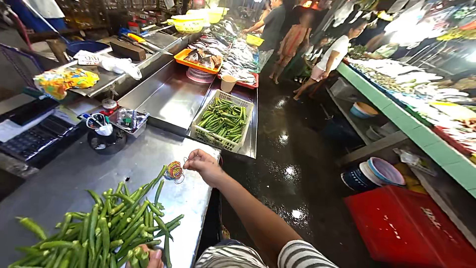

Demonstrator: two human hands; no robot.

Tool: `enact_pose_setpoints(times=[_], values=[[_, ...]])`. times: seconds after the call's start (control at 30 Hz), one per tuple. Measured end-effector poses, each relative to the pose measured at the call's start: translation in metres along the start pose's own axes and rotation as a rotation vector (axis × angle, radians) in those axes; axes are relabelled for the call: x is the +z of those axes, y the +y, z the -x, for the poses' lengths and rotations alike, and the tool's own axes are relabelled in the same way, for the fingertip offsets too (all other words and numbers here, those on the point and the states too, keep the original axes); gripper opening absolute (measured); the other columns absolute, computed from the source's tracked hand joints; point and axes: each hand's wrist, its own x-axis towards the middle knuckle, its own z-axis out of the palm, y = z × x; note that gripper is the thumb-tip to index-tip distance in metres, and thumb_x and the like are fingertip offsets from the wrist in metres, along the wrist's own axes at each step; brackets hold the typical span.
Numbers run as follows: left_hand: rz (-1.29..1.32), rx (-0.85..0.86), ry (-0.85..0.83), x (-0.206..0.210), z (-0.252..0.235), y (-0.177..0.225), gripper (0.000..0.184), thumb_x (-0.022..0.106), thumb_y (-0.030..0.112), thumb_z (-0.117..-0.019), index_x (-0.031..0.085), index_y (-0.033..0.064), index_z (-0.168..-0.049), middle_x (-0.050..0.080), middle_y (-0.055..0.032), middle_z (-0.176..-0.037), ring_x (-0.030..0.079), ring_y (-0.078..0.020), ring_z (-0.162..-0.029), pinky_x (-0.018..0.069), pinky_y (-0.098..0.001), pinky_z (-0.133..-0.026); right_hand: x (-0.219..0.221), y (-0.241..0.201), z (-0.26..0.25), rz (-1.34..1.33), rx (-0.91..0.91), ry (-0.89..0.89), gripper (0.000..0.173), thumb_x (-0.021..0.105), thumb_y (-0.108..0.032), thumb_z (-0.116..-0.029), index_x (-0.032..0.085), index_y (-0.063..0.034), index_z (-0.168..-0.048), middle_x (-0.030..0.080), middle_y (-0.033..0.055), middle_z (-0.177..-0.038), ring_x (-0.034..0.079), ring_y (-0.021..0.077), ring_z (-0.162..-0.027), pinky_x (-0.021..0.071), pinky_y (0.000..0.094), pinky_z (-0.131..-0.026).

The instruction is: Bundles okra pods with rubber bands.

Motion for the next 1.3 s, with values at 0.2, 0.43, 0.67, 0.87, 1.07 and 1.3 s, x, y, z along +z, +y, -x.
enact_pose_setpoints(times=[0.2, 0.43, 0.67, 0.87, 1.07, 1.3], values=[[-0.078, 0.04, 0.003, 0.029, -0.004, 0.003, 0.027, 0.069, 0.012, -0.0889, 0.056, 0.0046, -0.112, 0.061, 0.0, -0.069, 0.058, -0.0125, -0.053, 0.0549, -0.0306, -0.051, -0.011, -0.024, 0.031, -0.188, -0.05, -0.286, 0.018, 0.059, -0.002, -0.0949, 0.063, -0.0188, -0.097, 0.073, 0.0084, -0.115, 0.07, 0.0171, -0.07, 0.0623, 0.0361, -0.065], [-0.086, -0.092, -0.028, 0.033, 0.006, 0.005, 0.022, 0.069, 0.008, -0.0913, 0.055, 0.0005, -0.107, 0.06, -0.0039, -0.07, 0.058, -0.0138, -0.051, 0.0542, -0.029, -0.049, 0.019, 0.028, 0.068, 0.355, -0.146, -0.646, 0.075, 0.083, -0.057, -0.0779, 0.064, -0.0073, -0.131, 0.058, 0.0127, -0.145, 0.053, 0.0296, -0.137, 0.0539, 0.0475, -0.107], [-0.518, -0.02, -0.135, 0.035, 0.021, 0.015, 0.034, 0.078, 0.015, -0.0879, 0.066, -0.0019, -0.115, 0.074, -0.0026, -0.096, 0.071, -0.0054, -0.087, 0.0608, -0.0261, -0.083, 0.077, 0.029, 0.077, 1.013, -0.177, -1.034, 0.064, 0.088, -0.047, -0.0692, 0.063, -0.0201, -0.121, 0.066, -0.0016, -0.114, 0.063, 0.015, -0.108, 0.0533, 0.051, -0.089], [-0.38, -0.124, 0.13, 0.016, 0.025, 0.022, 0.021, 0.074, 0.011, -0.0863, 0.065, 0.0014, -0.102, 0.066, -0.004, -0.074, 0.063, -0.0127, -0.06, 0.0568, -0.0302, -0.057, 0.064, 0.039, 0.086, 0.807, 0.039, -1.007, 0.054, 0.089, -0.026, -0.0776, 0.052, -0.0091, -0.113, 0.068, 0.0009, -0.087, 0.069, 0.0101, -0.076, 0.061, 0.0301, -0.071], [0.661, -0.11, -0.01, 0.024, 0.032, 0.009, 0.005, 0.058, 0.006, -0.0909, 0.058, 0.0104, -0.093, 0.051, 0.0019, -0.057, 0.052, -0.0094, -0.047, 0.0473, -0.0246, -0.049, 0.052, 0.055, 0.128, -0.499, 0.12, -0.774, 0.023, 0.073, -0.026, -0.0929, 0.061, -0.0275, -0.112, 0.074, -0.006, -0.09, 0.072, 0.0141, -0.1, 0.0373, 0.0511, -0.121], [-0.285, 0.328, -0.041, 0.052, 0.019, 0.019, 0.027, 0.078, 0.015, -0.0847, 0.065, -0.0009, -0.102, 0.069, -0.0013, -0.083, 0.067, -0.0058, -0.074, 0.06, -0.0256, -0.069, 0.072, 0.057, 0.117, -0.029, -0.1, -0.575, 0.068, 0.081, -0.03, -0.0869, 0.039, -0.0208, -0.14, 0.068, 0.012, -0.13, 0.066, 0.0301, -0.122, 0.0534, 0.0483, -0.104]])
